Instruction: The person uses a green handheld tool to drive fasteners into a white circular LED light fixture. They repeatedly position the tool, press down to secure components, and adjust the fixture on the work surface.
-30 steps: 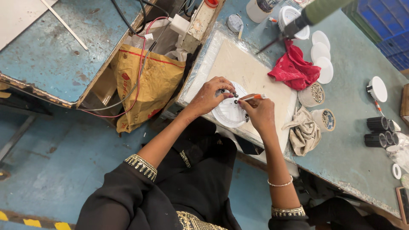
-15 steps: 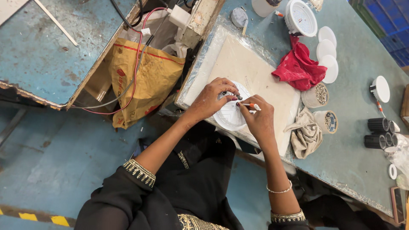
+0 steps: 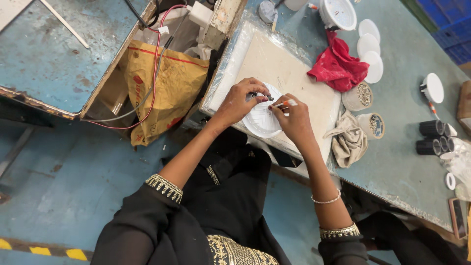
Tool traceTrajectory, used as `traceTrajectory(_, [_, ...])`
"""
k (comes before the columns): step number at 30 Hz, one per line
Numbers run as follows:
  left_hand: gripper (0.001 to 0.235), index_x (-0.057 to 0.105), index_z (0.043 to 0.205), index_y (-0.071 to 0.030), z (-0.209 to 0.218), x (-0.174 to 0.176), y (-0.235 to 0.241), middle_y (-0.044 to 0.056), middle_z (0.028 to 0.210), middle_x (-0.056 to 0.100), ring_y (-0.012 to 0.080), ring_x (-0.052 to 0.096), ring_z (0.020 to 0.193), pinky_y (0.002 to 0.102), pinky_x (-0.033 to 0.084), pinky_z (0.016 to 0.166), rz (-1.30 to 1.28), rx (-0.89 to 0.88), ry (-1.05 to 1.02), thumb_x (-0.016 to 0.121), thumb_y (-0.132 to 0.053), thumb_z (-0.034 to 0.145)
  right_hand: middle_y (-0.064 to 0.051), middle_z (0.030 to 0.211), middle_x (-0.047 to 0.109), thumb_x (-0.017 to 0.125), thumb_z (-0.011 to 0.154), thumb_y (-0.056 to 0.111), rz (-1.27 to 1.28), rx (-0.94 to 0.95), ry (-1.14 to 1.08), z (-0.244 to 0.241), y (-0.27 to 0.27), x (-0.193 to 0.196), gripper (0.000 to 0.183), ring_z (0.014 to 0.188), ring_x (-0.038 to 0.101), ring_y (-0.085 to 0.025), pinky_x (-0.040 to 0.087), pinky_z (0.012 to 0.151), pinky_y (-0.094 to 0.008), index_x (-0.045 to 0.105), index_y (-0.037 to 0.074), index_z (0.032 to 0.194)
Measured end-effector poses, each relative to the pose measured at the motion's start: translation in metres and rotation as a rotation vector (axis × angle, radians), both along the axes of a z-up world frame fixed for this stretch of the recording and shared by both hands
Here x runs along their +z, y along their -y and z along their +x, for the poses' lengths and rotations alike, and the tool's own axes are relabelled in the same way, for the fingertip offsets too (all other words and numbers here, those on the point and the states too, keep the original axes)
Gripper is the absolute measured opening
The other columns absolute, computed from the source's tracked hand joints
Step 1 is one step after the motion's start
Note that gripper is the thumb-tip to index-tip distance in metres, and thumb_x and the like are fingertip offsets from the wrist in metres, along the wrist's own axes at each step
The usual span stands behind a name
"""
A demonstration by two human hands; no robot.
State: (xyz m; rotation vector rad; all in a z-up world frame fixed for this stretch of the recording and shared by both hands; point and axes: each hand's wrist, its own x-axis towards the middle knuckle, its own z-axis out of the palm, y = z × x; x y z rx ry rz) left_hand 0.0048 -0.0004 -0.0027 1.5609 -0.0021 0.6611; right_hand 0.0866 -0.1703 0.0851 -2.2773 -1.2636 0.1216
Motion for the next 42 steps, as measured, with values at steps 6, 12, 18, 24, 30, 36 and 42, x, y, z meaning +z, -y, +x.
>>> traceTrajectory(6, [0.015, 0.076, 0.099, -0.002, 0.002, 0.000, -0.002, 0.010, 0.107, 0.072, 0.0247, 0.068, 0.104, 0.035, 0.053, 0.094, 0.043, -0.003, 0.021, 0.077, -0.009, 0.086, -0.015, 0.083, 0.077, 0.074, 0.091, 0.012, 0.027, -0.206, -0.227, 0.003, 0.005, -0.003, 0.017, 0.077, 0.076, -0.017, 0.060, 0.073, -0.028, 0.072, -0.003, 0.098])
traceTrajectory(12, [0.016, 0.076, 0.100, -0.003, 0.004, -0.001, -0.003, 0.009, 0.107, 0.072, 0.0247, 0.067, 0.105, 0.035, 0.053, 0.094, 0.061, -0.011, -0.011, 0.076, -0.010, 0.085, -0.015, 0.082, 0.078, 0.077, 0.089, 0.012, -0.062, -0.248, -0.243, 0.004, 0.003, 0.008, 0.017, 0.073, 0.073, -0.016, 0.057, 0.064, -0.028, 0.075, -0.003, 0.096])
traceTrajectory(18, [0.015, 0.076, 0.099, -0.003, 0.003, -0.002, -0.002, 0.008, 0.107, 0.072, 0.0255, 0.066, 0.108, 0.036, 0.052, 0.095, 0.073, 0.010, 0.022, 0.077, -0.010, 0.085, -0.013, 0.080, 0.077, 0.077, 0.087, 0.009, -0.072, -0.207, -0.142, 0.000, -0.002, 0.009, 0.015, 0.071, 0.074, -0.014, 0.057, 0.066, -0.027, 0.075, -0.004, 0.094])
traceTrajectory(24, [0.014, 0.076, 0.098, -0.004, 0.003, 0.000, 0.002, 0.008, 0.105, 0.072, 0.0247, 0.066, 0.109, 0.036, 0.052, 0.096, 0.055, 0.028, -0.015, 0.077, -0.010, 0.086, -0.011, 0.080, 0.075, 0.077, 0.087, 0.007, -0.055, -0.144, -0.120, -0.001, -0.005, 0.012, 0.012, 0.072, 0.073, -0.014, 0.058, 0.069, -0.028, 0.072, -0.003, 0.090])
traceTrajectory(30, [0.014, 0.075, 0.099, -0.004, 0.003, 0.006, 0.002, 0.007, 0.106, 0.071, 0.0242, 0.066, 0.108, 0.035, 0.052, 0.094, 0.044, 0.024, -0.028, 0.076, -0.010, 0.086, -0.016, 0.086, 0.067, 0.075, 0.086, 0.001, -0.053, -0.022, -0.008, -0.012, -0.012, 0.022, 0.012, 0.074, 0.067, -0.025, 0.052, 0.066, -0.037, 0.066, -0.005, 0.091])
traceTrajectory(36, [0.013, 0.075, 0.100, -0.004, 0.002, 0.007, 0.004, 0.009, 0.106, 0.071, 0.0250, 0.068, 0.106, 0.036, 0.053, 0.093, 0.049, 0.057, 0.003, 0.074, -0.008, 0.087, -0.019, 0.090, 0.068, 0.071, 0.085, -0.002, -0.094, 0.074, 0.023, -0.010, -0.014, 0.025, 0.013, 0.081, 0.069, -0.033, 0.054, 0.071, -0.039, 0.067, -0.004, 0.097])
traceTrajectory(42, [0.013, 0.076, 0.099, -0.002, 0.000, 0.003, 0.003, 0.010, 0.104, 0.072, 0.0244, 0.072, 0.098, 0.034, 0.055, 0.087, -0.034, 0.087, 0.045, 0.077, -0.007, 0.087, -0.020, 0.093, 0.069, 0.072, 0.084, -0.001, -0.144, 0.103, -0.026, 0.005, -0.012, 0.020, 0.011, 0.078, 0.070, -0.033, 0.056, 0.071, -0.039, 0.067, -0.003, 0.093])
